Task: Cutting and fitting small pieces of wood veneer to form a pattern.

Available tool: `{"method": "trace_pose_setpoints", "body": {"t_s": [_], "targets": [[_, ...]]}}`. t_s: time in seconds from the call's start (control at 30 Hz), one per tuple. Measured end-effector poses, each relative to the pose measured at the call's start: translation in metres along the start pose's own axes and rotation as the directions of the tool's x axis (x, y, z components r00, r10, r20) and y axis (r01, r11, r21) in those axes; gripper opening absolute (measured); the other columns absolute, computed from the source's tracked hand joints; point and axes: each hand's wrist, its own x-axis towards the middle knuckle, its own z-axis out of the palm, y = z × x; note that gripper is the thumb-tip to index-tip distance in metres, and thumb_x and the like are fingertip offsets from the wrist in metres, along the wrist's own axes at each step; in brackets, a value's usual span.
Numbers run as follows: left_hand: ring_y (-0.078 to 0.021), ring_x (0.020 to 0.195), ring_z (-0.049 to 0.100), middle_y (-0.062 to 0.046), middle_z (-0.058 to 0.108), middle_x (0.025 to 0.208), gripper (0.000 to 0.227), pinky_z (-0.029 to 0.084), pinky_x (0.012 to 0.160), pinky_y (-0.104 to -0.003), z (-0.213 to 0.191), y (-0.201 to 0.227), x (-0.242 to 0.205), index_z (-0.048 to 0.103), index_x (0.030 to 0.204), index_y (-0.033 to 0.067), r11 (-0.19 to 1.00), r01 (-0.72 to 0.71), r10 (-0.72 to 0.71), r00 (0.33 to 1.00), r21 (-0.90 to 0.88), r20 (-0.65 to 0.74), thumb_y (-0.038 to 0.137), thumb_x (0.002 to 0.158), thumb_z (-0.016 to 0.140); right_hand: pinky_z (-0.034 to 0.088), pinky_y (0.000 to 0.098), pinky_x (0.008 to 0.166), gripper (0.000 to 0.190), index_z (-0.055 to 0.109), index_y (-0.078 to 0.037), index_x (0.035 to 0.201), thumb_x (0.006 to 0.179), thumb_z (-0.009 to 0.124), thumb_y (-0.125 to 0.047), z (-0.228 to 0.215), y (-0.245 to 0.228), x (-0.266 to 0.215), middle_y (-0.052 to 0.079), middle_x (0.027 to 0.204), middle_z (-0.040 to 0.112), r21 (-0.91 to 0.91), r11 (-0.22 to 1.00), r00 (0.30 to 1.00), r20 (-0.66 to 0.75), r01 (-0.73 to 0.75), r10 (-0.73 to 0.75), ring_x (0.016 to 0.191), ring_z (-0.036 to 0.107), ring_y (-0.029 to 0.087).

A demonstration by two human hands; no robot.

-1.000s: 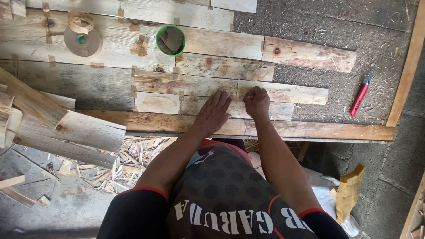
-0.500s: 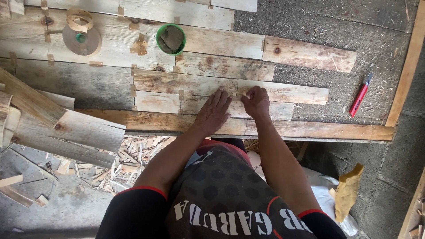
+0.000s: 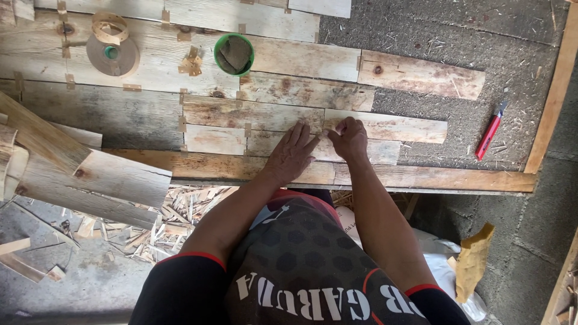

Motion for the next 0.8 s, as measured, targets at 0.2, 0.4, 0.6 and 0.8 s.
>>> {"method": "trace_pose_setpoints", "body": {"t_s": [0.2, 0.4, 0.6, 0.8], "targets": [[-0.0383, 0.154, 0.017, -0.023, 0.025, 0.162, 0.067, 0.018, 0.127, -0.047, 0.006, -0.003, -0.003, 0.034, 0.158, 0.0071, 0.999, -0.009, 0.007, 0.999, -0.051, -0.037, 0.041, 0.103, 0.053, 0.055, 0.0394, 0.071, 0.034, 0.064, -0.006, 0.089, 0.08, 0.091, -0.025, 0.019, 0.032, 0.009, 0.008, 0.094, 0.061, -0.02, 0.998, 0.994, -0.079, 0.067, -0.069, 0.079, 0.062, 0.021], [-0.0383, 0.155, 0.018, -0.023, 0.028, 0.162, 0.065, 0.019, 0.127, -0.046, 0.015, -0.008, -0.007, 0.041, 0.154, 0.001, 0.993, -0.039, 0.026, 0.993, -0.11, -0.118, 0.038, 0.102, 0.055, 0.057, 0.0388, 0.068, 0.052, 0.058, -0.004, 0.096, 0.071, 0.096, -0.028, 0.006, -0.004, -0.007, 0.011, 0.097, 0.056, -0.109, 0.994, 0.999, -0.047, 0.011, -0.017, 0.079, 0.06, 0.022], [-0.0365, 0.155, 0.018, -0.021, 0.029, 0.162, 0.064, 0.019, 0.127, -0.043, 0.001, -0.006, -0.007, 0.042, 0.149, -0.0008, 0.997, -0.004, -0.001, 0.997, -0.071, -0.079, 0.037, 0.1, 0.058, 0.06, 0.0303, 0.073, 0.024, 0.064, -0.006, 0.098, 0.081, 0.08, -0.004, 0.013, 0.045, 0.005, 0.005, 0.099, 0.06, 0.04, 0.986, 0.987, -0.029, 0.161, -0.16, 0.082, 0.062, 0.015], [-0.033, 0.149, 0.04, -0.017, 0.047, 0.153, 0.06, 0.036, 0.124, -0.039, 0.007, -0.019, -0.011, 0.048, 0.146, 0.0002, 0.907, 0.0, -0.119, 0.959, -0.421, -0.256, 0.026, 0.095, 0.067, 0.049, 0.0255, 0.07, 0.014, 0.066, -0.003, 0.104, 0.097, 0.074, -0.011, 0.0, 0.057, 0.002, 0.003, 0.086, 0.064, 0.334, 0.929, 0.985, 0.02, 0.157, -0.174, 0.077, 0.056, 0.01]]}}
